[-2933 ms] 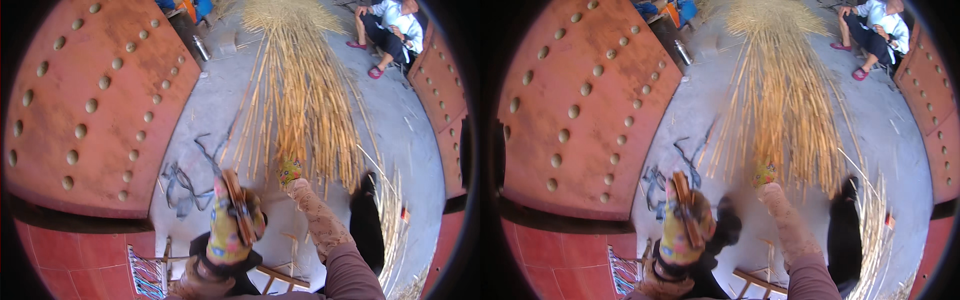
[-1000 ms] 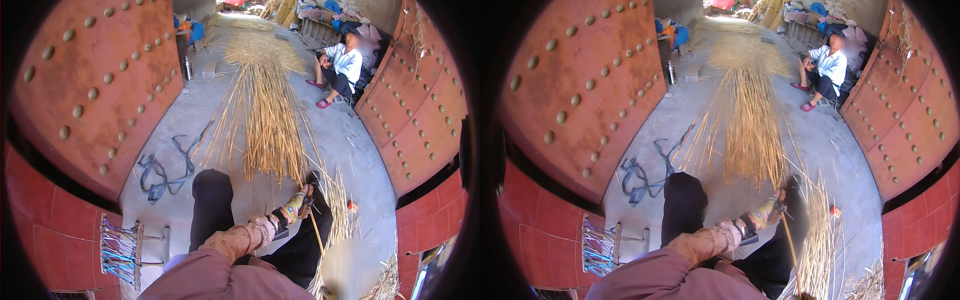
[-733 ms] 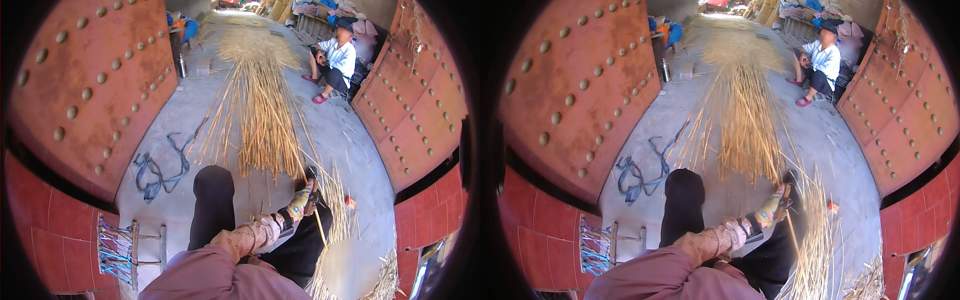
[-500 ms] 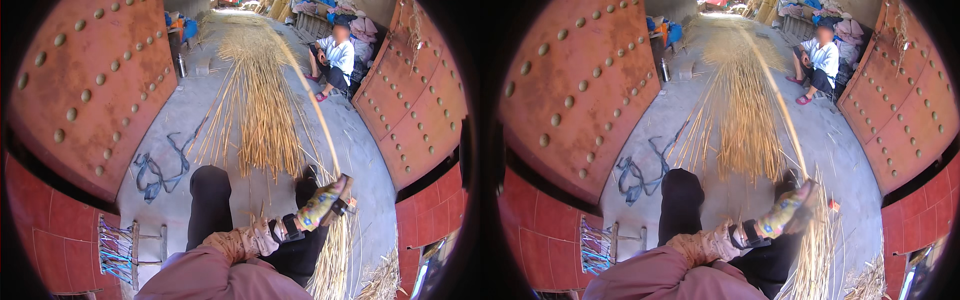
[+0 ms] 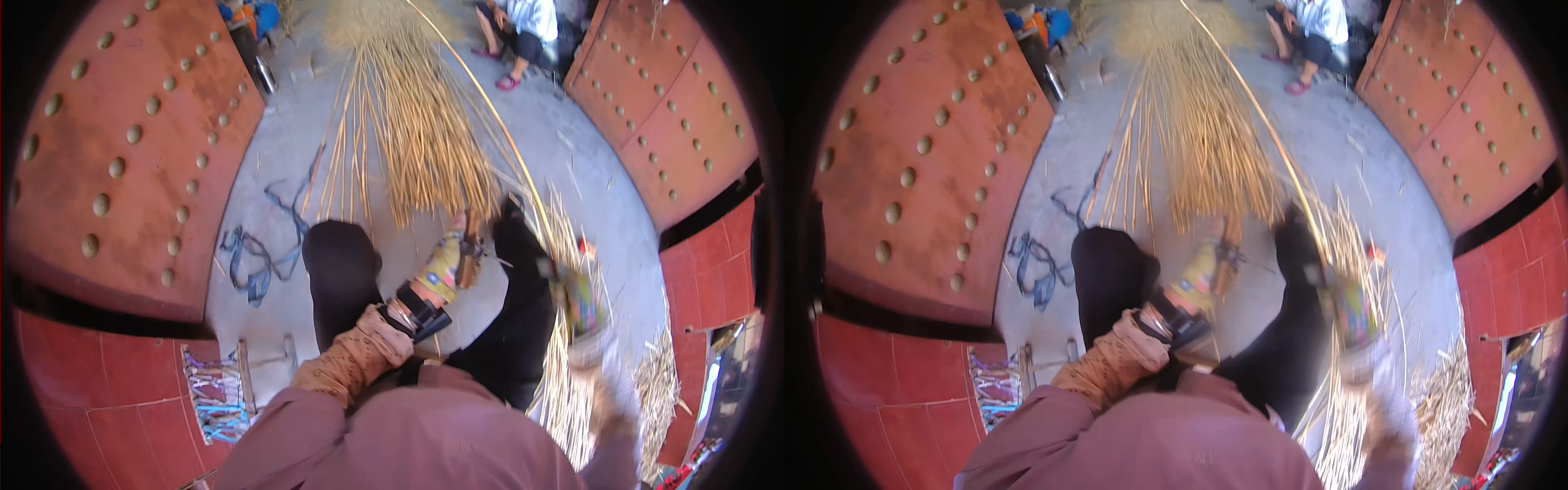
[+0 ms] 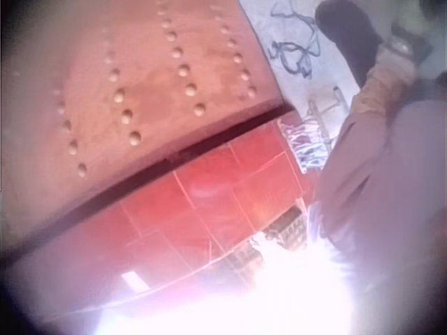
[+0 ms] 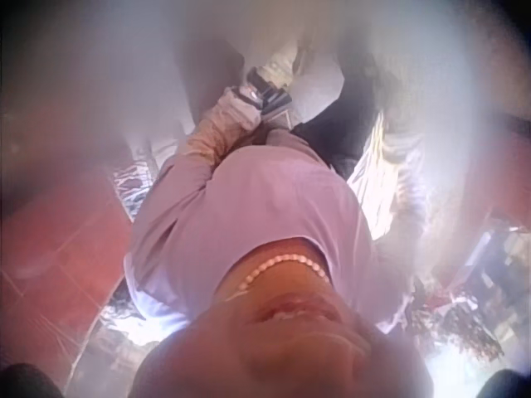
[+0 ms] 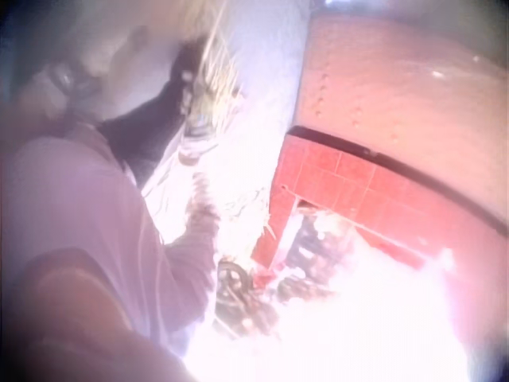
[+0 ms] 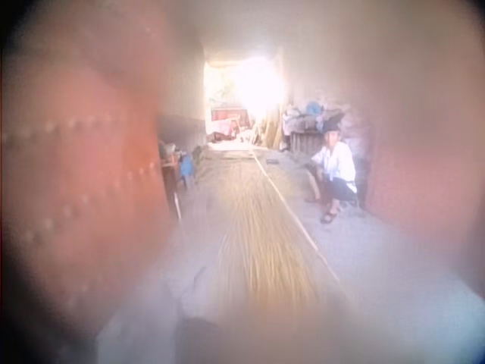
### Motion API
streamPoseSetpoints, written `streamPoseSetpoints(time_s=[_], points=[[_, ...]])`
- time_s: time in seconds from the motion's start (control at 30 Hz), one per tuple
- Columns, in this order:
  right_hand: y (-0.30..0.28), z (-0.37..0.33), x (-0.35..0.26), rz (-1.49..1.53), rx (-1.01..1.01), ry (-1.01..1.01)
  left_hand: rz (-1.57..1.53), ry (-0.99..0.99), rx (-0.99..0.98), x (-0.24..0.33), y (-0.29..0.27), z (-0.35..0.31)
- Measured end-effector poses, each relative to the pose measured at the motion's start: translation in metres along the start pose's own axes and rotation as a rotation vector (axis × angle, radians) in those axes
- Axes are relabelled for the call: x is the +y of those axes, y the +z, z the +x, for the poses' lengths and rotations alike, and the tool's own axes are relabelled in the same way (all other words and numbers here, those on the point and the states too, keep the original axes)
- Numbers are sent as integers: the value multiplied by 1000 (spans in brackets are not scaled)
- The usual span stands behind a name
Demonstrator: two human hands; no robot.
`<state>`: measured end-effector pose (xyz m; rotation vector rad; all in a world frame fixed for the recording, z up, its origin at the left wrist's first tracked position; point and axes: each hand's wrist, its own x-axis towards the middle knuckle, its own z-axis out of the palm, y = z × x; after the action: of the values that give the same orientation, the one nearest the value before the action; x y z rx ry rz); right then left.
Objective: The recorder uses a hand tool to strip and smooth long bamboo or reed strips as part of a manufacturing process.
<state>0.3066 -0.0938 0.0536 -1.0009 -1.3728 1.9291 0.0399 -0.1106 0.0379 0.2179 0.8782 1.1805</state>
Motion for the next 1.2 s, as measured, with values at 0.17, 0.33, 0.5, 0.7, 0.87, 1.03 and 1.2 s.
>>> streamPoseSetpoints(time_s=[0.17, 0.33, 0.5, 0.7, 0.87, 1.03, 1.2], points=[[66, 177, -43, 208, -131, -147, 17, -136, 125, -3, -11, -45], [157, 258, -42, 490, -239, 125, -125, -58, 166, -26, -52, -65], [172, 276, -1, 688, -184, 300, -267, -54, 157, -13, -54, -79], [181, 269, 3, 593, -80, 235, -275, -68, 214, -9, -57, -73], [184, 236, 3, 461, 48, 201, -225, -82, 242, -3, -46, -70], [194, 211, -5, 376, 97, 277, 5, 109, 255, 10, -44, -61], [162, 266, -30, 560, -76, 172, -632, -167, -285, -41, -63, -54]])
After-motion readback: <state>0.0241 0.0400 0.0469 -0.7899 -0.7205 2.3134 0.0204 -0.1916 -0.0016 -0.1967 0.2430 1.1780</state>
